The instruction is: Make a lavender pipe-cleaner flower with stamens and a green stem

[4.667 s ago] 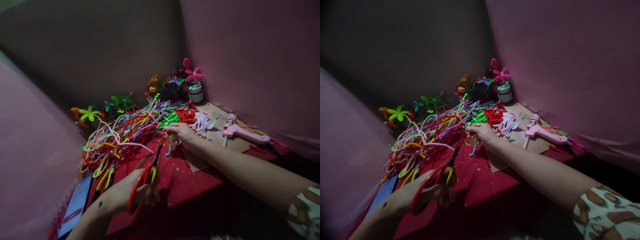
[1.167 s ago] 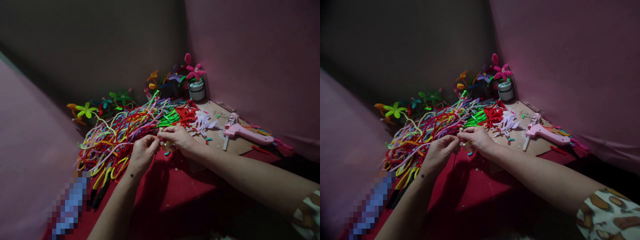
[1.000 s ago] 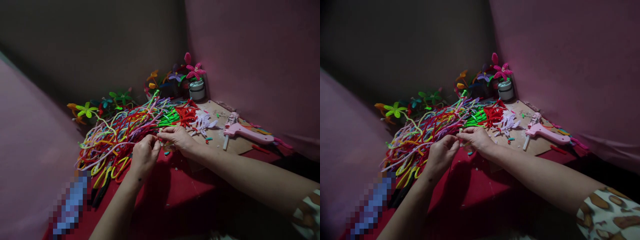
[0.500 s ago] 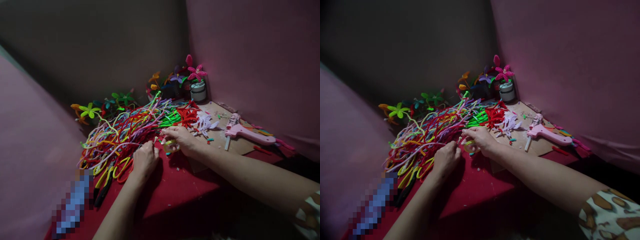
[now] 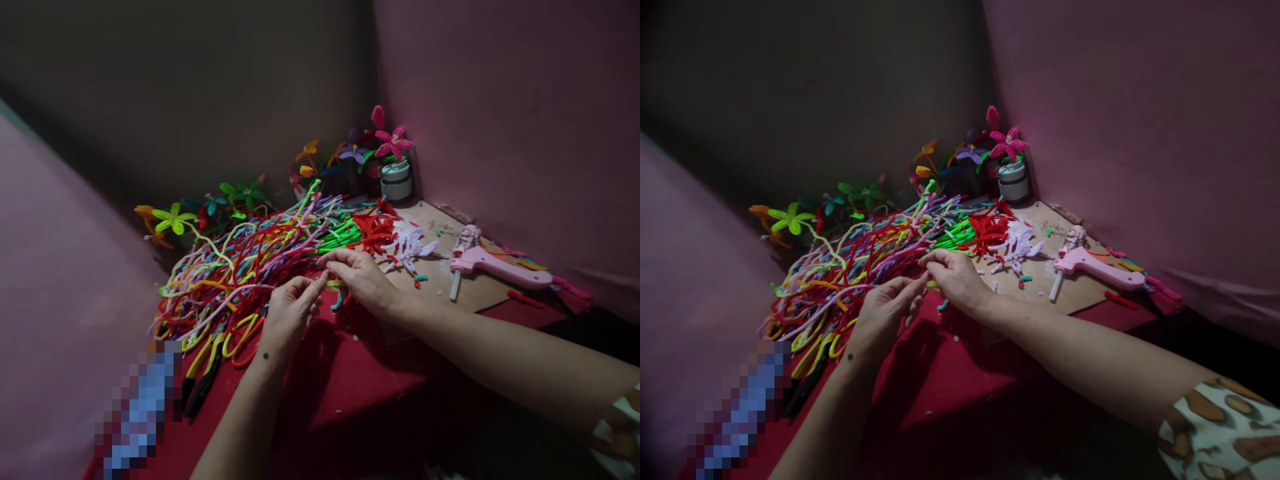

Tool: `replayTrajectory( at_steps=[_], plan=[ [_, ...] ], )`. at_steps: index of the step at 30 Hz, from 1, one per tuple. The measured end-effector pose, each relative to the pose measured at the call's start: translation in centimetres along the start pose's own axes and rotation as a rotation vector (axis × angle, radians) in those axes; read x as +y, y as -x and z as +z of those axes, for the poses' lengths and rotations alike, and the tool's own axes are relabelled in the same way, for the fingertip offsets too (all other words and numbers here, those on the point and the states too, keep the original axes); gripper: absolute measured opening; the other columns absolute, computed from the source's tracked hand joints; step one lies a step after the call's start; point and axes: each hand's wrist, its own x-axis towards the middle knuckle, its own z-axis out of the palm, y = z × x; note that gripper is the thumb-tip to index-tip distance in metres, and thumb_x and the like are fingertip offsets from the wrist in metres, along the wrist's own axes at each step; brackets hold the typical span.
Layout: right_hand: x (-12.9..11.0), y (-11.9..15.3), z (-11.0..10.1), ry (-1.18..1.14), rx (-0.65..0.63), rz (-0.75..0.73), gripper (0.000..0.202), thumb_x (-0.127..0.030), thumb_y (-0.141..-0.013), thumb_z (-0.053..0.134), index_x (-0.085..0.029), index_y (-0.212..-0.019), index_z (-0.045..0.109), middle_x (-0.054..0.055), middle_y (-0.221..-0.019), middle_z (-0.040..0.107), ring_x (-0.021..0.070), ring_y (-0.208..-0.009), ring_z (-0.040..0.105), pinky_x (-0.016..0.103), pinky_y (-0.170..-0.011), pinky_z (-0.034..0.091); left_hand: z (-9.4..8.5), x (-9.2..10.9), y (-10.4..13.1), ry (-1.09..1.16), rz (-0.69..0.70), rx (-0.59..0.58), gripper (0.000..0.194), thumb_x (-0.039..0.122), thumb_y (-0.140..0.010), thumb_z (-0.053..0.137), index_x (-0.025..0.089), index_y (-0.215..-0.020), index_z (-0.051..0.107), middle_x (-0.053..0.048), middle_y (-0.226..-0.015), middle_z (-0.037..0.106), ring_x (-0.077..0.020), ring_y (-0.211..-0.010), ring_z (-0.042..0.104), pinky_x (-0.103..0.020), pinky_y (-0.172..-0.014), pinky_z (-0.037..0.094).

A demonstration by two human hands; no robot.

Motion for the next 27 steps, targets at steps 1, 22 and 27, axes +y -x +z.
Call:
replayTrajectory(
  at_steps=[1, 22, 27],
  plan=[
    [0.1, 0.0, 0.0, 0.04, 0.002, -0.029, 0.015, -0.017, -0.074, 0.047, -0.016, -0.081, 0.061, -0.003, -0.062, 0.056, 0.0053, -0.043, 0.041, 0.018, -0.041, 0.035, 0.1, -0.1, -0.1, 0.002, 0.013, 0.012, 0.03, 0.043, -0.068, 0.064, 0.014, -0.064, 0.054, 0.005, -0.049, 0.049, -0.0043, -0.039, 0.038, -0.017, -0.038, 0.028],
    [0.6, 1.4, 0.6, 0.365, -0.06, -0.536, 0.035, -0.006, -0.077, 0.044, -0.018, -0.109, 0.054, 0.004, -0.091, 0.06, 0.0126, -0.082, 0.057, 0.025, -0.073, 0.047, -0.3, -0.4, -0.6, 0.946, -0.491, -0.223, 0.008, 0.009, -0.065, 0.045, 0.013, -0.059, 0.047, 0.006, -0.046, 0.037, -0.0013, -0.033, 0.032, -0.011, -0.033, 0.028],
    [0.4, 1.9, 0.7, 0.396, -0.033, -0.7, 0.032, -0.01, -0.081, 0.045, -0.023, -0.109, 0.055, 0.005, -0.098, 0.061, 0.0157, -0.093, 0.056, 0.033, -0.085, 0.044, 0.1, 0.2, -0.1, 0.928, -0.524, -0.327, 0.007, 0.013, -0.062, 0.045, 0.014, -0.054, 0.045, 0.005, -0.045, 0.036, -0.0019, -0.031, 0.031, -0.012, -0.029, 0.023]
  ],
)
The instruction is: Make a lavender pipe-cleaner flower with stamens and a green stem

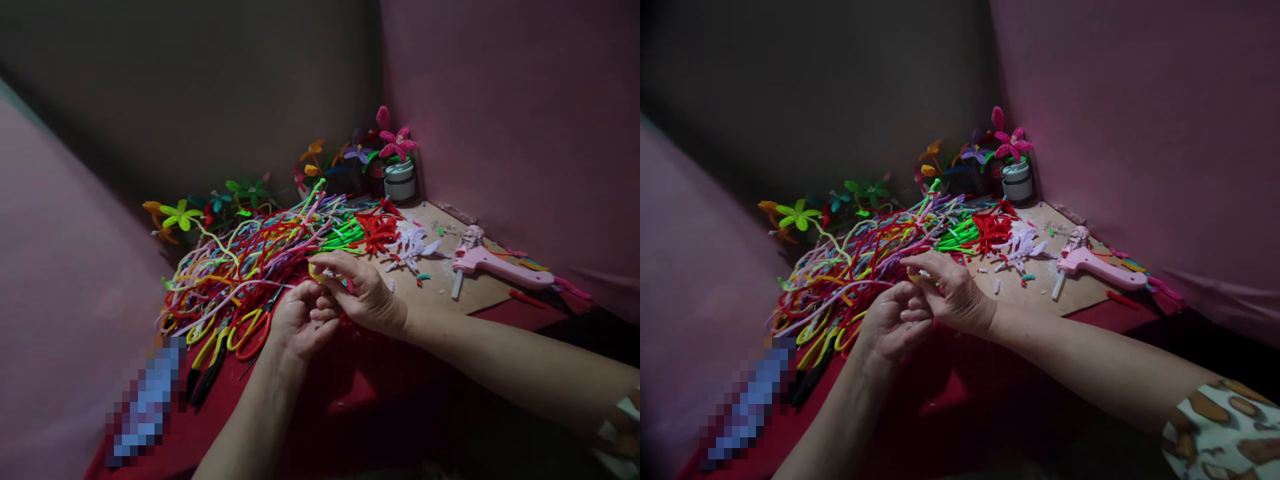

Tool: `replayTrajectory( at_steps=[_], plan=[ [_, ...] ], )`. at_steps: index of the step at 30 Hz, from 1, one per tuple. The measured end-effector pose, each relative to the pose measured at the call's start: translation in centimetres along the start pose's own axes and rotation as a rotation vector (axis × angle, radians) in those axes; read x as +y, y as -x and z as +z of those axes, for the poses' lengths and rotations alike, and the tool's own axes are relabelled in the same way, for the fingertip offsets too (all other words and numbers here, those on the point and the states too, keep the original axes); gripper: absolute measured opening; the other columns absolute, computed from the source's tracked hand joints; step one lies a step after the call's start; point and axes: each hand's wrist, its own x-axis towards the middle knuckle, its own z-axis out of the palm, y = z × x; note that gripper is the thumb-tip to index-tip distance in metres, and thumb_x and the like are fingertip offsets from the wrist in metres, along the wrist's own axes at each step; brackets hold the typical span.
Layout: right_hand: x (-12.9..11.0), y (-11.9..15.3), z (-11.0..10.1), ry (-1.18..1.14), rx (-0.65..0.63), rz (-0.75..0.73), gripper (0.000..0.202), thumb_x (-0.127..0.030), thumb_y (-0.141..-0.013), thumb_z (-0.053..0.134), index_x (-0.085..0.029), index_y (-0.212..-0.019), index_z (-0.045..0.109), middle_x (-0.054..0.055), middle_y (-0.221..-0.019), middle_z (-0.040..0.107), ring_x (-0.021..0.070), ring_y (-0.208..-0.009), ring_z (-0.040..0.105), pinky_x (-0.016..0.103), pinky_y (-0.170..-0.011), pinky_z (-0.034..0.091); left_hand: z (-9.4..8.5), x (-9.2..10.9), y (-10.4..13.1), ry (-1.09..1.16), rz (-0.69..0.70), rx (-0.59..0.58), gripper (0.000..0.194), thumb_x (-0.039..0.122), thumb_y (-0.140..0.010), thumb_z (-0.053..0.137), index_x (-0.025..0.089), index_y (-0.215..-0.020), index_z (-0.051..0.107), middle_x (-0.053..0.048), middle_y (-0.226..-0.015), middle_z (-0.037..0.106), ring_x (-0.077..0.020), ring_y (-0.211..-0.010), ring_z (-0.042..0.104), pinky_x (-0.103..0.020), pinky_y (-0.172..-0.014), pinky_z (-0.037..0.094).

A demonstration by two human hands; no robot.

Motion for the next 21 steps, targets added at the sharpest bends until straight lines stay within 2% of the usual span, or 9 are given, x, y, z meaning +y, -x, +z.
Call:
replayTrajectory(
  at_steps=[3, 7, 9, 12, 14, 16, 21],
  plan=[
    [-0.3, 0.1, -0.6, 0.03, 0.009, -0.028, 0.031, -0.01, -0.081, 0.045, -0.023, -0.108, 0.055, 0.005, -0.099, 0.06, 0.0153, -0.092, 0.056, 0.032, -0.084, 0.045, 0.2, -0.1, 0.0, -0.22, 0.041, 0.027, 0.007, 0.016, -0.061, 0.048, 0.014, -0.055, 0.047, 0.005, -0.044, 0.039, -0.0027, -0.031, 0.031, -0.013, -0.029, 0.023],
    [-0.6, 0.6, -2.5, 0.086, 0.049, 0.07, 0.028, -0.008, -0.08, 0.046, -0.02, -0.103, 0.056, 0.004, -0.09, 0.057, 0.0137, -0.083, 0.055, 0.028, -0.074, 0.046, -0.9, 0.2, 0.0, -0.852, 0.302, 0.302, 0.016, 0.028, -0.067, 0.052, 0.015, -0.057, 0.051, 0.003, -0.044, 0.047, -0.0057, -0.032, 0.035, -0.018, -0.032, 0.024],
    [-0.7, 1.3, -3.6, 0.143, 0.052, 0.139, 0.024, -0.01, -0.08, 0.048, -0.02, -0.1, 0.057, 0.004, -0.088, 0.057, 0.0137, -0.081, 0.055, 0.028, -0.074, 0.046, -2.0, 0.6, 0.0, -1.064, 0.407, 0.407, 0.02, 0.031, -0.068, 0.053, 0.016, -0.055, 0.051, 0.004, -0.042, 0.045, -0.0067, -0.033, 0.036, -0.019, -0.034, 0.025],
    [-0.6, 3.2, -4.9, 0.262, -0.049, 0.179, 0.022, -0.011, -0.079, 0.05, -0.019, -0.097, 0.058, 0.005, -0.087, 0.059, 0.0148, -0.078, 0.056, 0.029, -0.071, 0.046, -3.7, 1.6, 0.5, -1.193, 0.529, 0.511, 0.018, 0.033, -0.066, 0.054, 0.016, -0.059, 0.055, 0.004, -0.046, 0.049, -0.0087, -0.04, 0.041, -0.021, -0.041, 0.029],
    [-0.4, 4.4, -5.5, 0.342, -0.143, 0.144, 0.023, -0.01, -0.078, 0.051, -0.018, -0.098, 0.058, 0.007, -0.088, 0.06, 0.0163, -0.08, 0.056, 0.03, -0.071, 0.045, -4.6, 2.3, 1.1, -1.374, 0.622, 0.568, 0.017, 0.033, -0.067, 0.053, 0.017, -0.063, 0.057, 0.003, -0.053, 0.055, -0.0112, -0.049, 0.048, -0.022, -0.048, 0.034],
    [-0.1, 5.1, -5.8, 0.413, -0.231, 0.092, 0.021, -0.01, -0.078, 0.05, -0.017, -0.098, 0.057, 0.008, -0.086, 0.06, 0.0173, -0.08, 0.055, 0.031, -0.071, 0.044, -5.1, 2.7, 1.6, -1.569, 0.63, 0.58, 0.018, 0.034, -0.068, 0.051, 0.018, -0.066, 0.058, 0.001, -0.059, 0.059, -0.0137, -0.056, 0.052, -0.023, -0.055, 0.036],
    [0.6, 5.1, -6.0, 0.559, -0.411, 0.014, 0.01, -0.013, -0.08, 0.053, -0.016, -0.086, 0.06, 0.008, -0.079, 0.061, 0.0183, -0.078, 0.051, 0.033, -0.071, 0.041, -5.5, 2.1, 1.9, -1.882, 0.435, 0.533, 0.015, 0.031, -0.07, 0.051, 0.02, -0.068, 0.061, -0.004, -0.07, 0.065, -0.0178, -0.065, 0.058, -0.025, -0.058, 0.036]
  ],
)
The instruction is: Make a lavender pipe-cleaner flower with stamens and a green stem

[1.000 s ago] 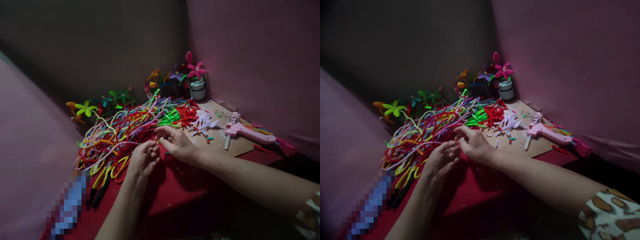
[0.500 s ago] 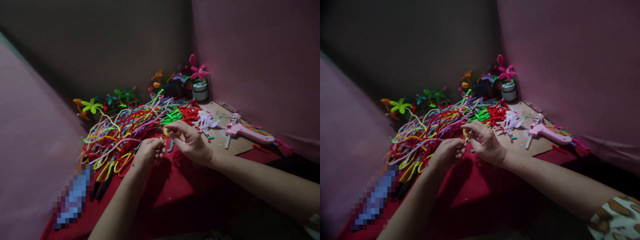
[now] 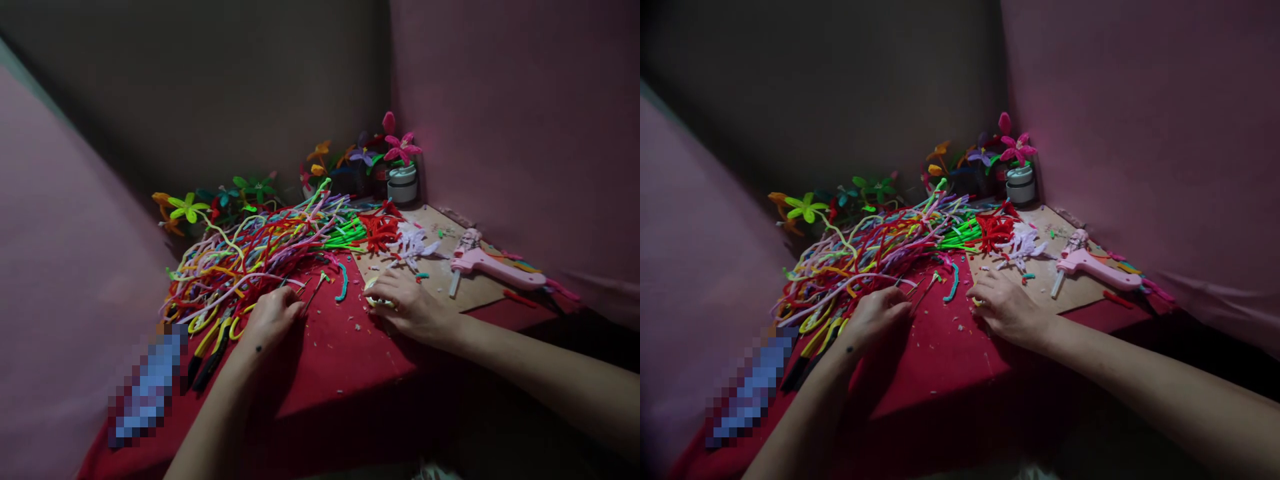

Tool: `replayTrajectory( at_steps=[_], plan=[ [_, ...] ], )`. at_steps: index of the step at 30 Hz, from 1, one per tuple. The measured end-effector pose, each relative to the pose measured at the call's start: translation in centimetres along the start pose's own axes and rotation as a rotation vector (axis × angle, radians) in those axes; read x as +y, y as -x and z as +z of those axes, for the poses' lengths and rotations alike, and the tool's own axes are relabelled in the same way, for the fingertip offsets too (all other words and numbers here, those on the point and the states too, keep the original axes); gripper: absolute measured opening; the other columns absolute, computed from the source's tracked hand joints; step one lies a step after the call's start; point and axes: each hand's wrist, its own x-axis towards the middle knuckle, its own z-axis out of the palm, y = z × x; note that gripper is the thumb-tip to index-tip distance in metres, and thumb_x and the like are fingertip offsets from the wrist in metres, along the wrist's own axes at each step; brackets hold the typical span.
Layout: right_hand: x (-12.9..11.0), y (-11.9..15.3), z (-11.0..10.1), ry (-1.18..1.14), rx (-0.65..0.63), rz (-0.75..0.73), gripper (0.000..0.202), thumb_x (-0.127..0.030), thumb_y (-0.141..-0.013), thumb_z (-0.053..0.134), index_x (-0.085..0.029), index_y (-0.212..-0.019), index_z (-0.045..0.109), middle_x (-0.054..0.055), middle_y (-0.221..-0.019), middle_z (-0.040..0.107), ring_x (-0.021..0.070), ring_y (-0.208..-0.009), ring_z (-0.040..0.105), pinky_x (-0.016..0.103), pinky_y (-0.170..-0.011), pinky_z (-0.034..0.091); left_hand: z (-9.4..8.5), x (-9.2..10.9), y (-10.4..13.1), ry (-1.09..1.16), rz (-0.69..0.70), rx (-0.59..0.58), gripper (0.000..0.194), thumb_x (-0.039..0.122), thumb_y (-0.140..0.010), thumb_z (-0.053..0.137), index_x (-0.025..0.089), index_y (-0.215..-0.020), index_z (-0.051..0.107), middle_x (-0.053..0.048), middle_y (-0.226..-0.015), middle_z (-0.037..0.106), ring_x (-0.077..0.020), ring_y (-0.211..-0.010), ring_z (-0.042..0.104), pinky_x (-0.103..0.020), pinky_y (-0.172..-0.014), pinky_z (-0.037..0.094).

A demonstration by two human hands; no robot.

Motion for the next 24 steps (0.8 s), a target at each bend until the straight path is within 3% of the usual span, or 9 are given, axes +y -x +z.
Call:
replayTrajectory(
  at_steps=[3, 7, 11, 16, 19, 24],
  plan=[
    [-0.1, -0.3, -0.2, 0.043, -0.038, -0.005, 0.01, -0.013, -0.078, 0.054, -0.015, -0.083, 0.063, 0.008, -0.08, 0.061, 0.0193, -0.08, 0.05, 0.035, -0.073, 0.039, 0.9, 0.3, 0.1, -0.063, 0.014, -0.051, 0.013, 0.028, -0.07, 0.051, 0.021, -0.068, 0.061, -0.005, -0.07, 0.065, -0.018, -0.065, 0.057, -0.025, -0.058, 0.035],
    [-1.1, -1.0, -0.6, -0.075, 0.032, 0.092, 0.015, -0.012, -0.077, 0.052, -0.016, -0.078, 0.066, 0.008, -0.079, 0.062, 0.0185, -0.079, 0.053, 0.033, -0.073, 0.041, 1.3, 0.6, 0.1, -0.068, 0.017, -0.039, 0.014, 0.021, -0.07, 0.047, 0.019, -0.061, 0.058, -0.004, -0.06, 0.06, -0.0162, -0.058, 0.053, -0.026, -0.055, 0.032],
    [-2.4, -2.7, -0.3, -0.466, 0.01, 0.403, 0.015, -0.015, -0.076, 0.053, -0.017, -0.078, 0.068, 0.004, -0.073, 0.065, 0.0137, -0.065, 0.056, 0.028, -0.064, 0.043, 0.5, 1.5, 0.8, 0.032, 0.039, -0.004, 0.016, 0.024, -0.073, 0.044, 0.018, -0.065, 0.057, -0.002, -0.062, 0.058, -0.0146, -0.059, 0.052, -0.024, -0.057, 0.034],
    [-2.9, -5.1, 1.2, -1.106, 0.009, 0.757, 0.02, -0.019, -0.069, 0.063, -0.014, -0.088, 0.061, -0.001, -0.057, 0.058, 0.0097, -0.049, 0.053, 0.022, -0.046, 0.04, -0.4, 3.5, 2.4, 0.441, 0.086, -0.02, 0.017, 0.03, -0.072, 0.05, 0.016, -0.07, 0.059, 0.001, -0.06, 0.053, -0.0122, -0.056, 0.045, -0.023, -0.055, 0.034],
    [-3.2, -6.0, 1.7, -1.224, 0.045, 0.751, 0.01, -0.019, -0.065, 0.065, -0.012, -0.069, 0.059, -0.002, -0.052, 0.056, 0.0068, -0.044, 0.049, 0.02, -0.044, 0.037, -0.5, 4.3, 2.9, 0.574, 0.095, -0.051, 0.016, 0.03, -0.071, 0.052, 0.015, -0.07, 0.058, 0.003, -0.059, 0.049, -0.0102, -0.054, 0.04, -0.023, -0.053, 0.032],
    [-3.7, -6.8, 1.7, -1.13, 0.066, 0.696, 0.019, -0.02, -0.068, 0.061, -0.012, -0.051, 0.055, -0.001, -0.045, 0.054, 0.0053, -0.038, 0.043, 0.02, -0.041, 0.031, -0.2, 4.7, 2.5, 0.72, 0.082, -0.081, 0.016, 0.03, -0.071, 0.057, 0.014, -0.067, 0.056, 0.005, -0.056, 0.043, -0.007, -0.05, 0.034, -0.02, -0.047, 0.027]
  ],
)
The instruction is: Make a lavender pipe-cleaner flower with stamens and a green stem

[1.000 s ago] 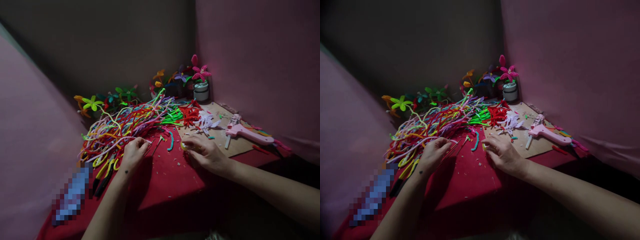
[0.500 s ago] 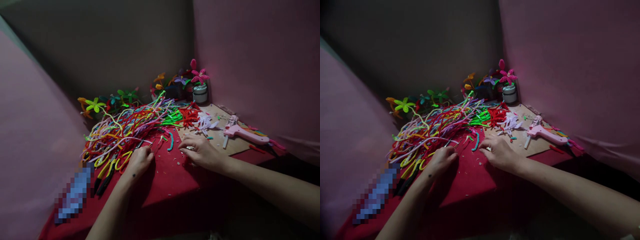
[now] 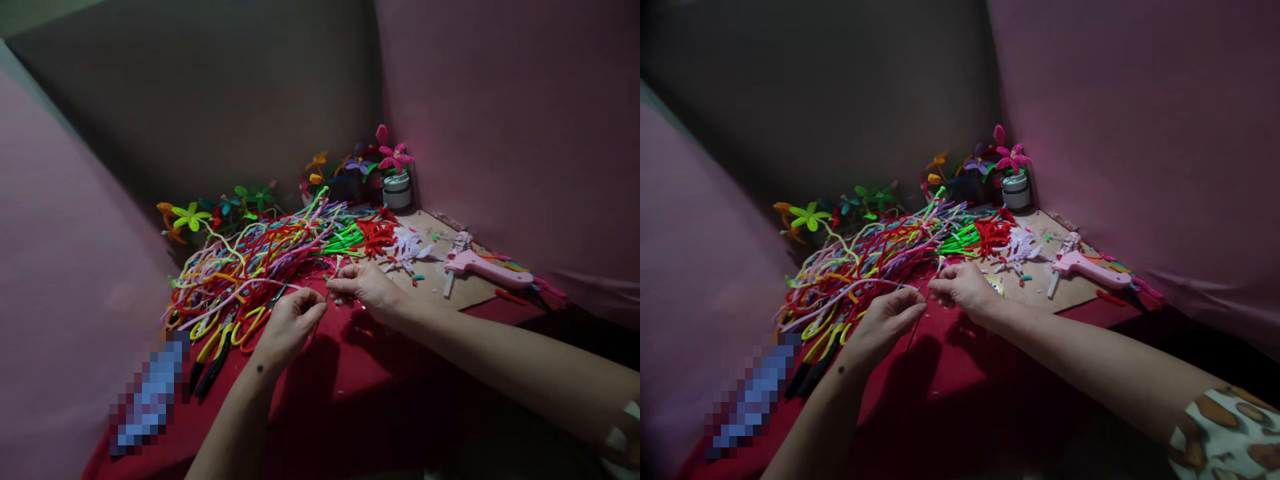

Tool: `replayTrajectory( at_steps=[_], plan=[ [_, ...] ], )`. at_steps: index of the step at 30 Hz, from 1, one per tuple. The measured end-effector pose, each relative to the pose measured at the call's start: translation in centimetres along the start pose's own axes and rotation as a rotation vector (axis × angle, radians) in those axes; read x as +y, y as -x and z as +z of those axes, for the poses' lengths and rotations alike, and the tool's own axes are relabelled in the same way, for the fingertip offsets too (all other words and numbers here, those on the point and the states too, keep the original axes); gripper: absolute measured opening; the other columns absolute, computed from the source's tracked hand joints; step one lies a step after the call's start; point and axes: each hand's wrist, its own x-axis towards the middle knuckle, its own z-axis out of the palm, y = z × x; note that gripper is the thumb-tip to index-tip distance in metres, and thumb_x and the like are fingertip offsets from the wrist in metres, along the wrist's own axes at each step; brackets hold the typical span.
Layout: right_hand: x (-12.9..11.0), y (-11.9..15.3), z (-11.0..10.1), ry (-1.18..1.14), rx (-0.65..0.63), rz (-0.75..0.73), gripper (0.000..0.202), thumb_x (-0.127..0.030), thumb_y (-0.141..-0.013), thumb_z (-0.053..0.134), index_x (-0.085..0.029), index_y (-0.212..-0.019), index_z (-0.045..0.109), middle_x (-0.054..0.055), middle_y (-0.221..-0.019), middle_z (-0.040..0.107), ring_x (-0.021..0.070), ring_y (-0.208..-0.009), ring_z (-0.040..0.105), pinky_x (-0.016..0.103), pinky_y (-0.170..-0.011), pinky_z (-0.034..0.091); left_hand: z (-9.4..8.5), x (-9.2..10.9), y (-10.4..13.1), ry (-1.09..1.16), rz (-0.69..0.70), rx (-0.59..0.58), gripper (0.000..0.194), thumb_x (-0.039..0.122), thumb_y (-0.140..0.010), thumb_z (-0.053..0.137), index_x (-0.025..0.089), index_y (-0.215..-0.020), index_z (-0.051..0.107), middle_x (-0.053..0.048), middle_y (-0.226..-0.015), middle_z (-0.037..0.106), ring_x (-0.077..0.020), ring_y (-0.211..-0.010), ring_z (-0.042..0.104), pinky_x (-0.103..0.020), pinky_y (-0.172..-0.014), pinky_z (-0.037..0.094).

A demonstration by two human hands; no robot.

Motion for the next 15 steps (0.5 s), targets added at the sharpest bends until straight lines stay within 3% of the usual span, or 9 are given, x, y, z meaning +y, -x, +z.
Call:
replayTrajectory(
  at_steps=[6, 11, 15],
  plan=[
    [0.0, -0.6, -0.1, 0.037, -0.032, -0.053, 0.021, -0.024, -0.067, 0.061, -0.014, -0.052, 0.054, -0.005, -0.041, 0.048, 0.0052, -0.038, 0.04, 0.02, -0.041, 0.029, -0.1, 0.5, -1.2, 0.183, -0.135, -0.017, 0.029, 0.039, -0.063, 0.066, 0.014, -0.062, 0.053, 0.007, -0.047, 0.039, -0.0036, -0.04, 0.028, -0.018, -0.038, 0.018],
    [0.0, -1.6, -0.4, 0.021, -0.035, -0.063, 0.017, -0.026, -0.066, 0.06, -0.013, -0.056, 0.057, -0.002, -0.049, 0.054, 0.0062, -0.042, 0.043, 0.021, -0.044, 0.032, -0.5, 1.1, -1.8, 0.219, -0.157, -0.034, 0.029, 0.038, -0.061, 0.068, 0.013, -0.064, 0.054, 0.007, -0.045, 0.04, -0.0023, -0.037, 0.028, -0.016, -0.036, 0.016],
    [-0.3, -2.5, -0.3, 0.109, 0.007, -0.15, 0.016, -0.023, -0.066, 0.058, -0.012, -0.055, 0.058, -0.004, -0.046, 0.049, 0.0054, -0.042, 0.039, 0.021, -0.043, 0.028, -0.6, 1.0, -2.9, 0.281, -0.13, -0.044, 0.026, 0.035, -0.064, 0.067, 0.015, -0.07, 0.052, 0.007, -0.049, 0.045, -0.0017, -0.035, 0.029, -0.016, -0.035, 0.018]
  ],
)
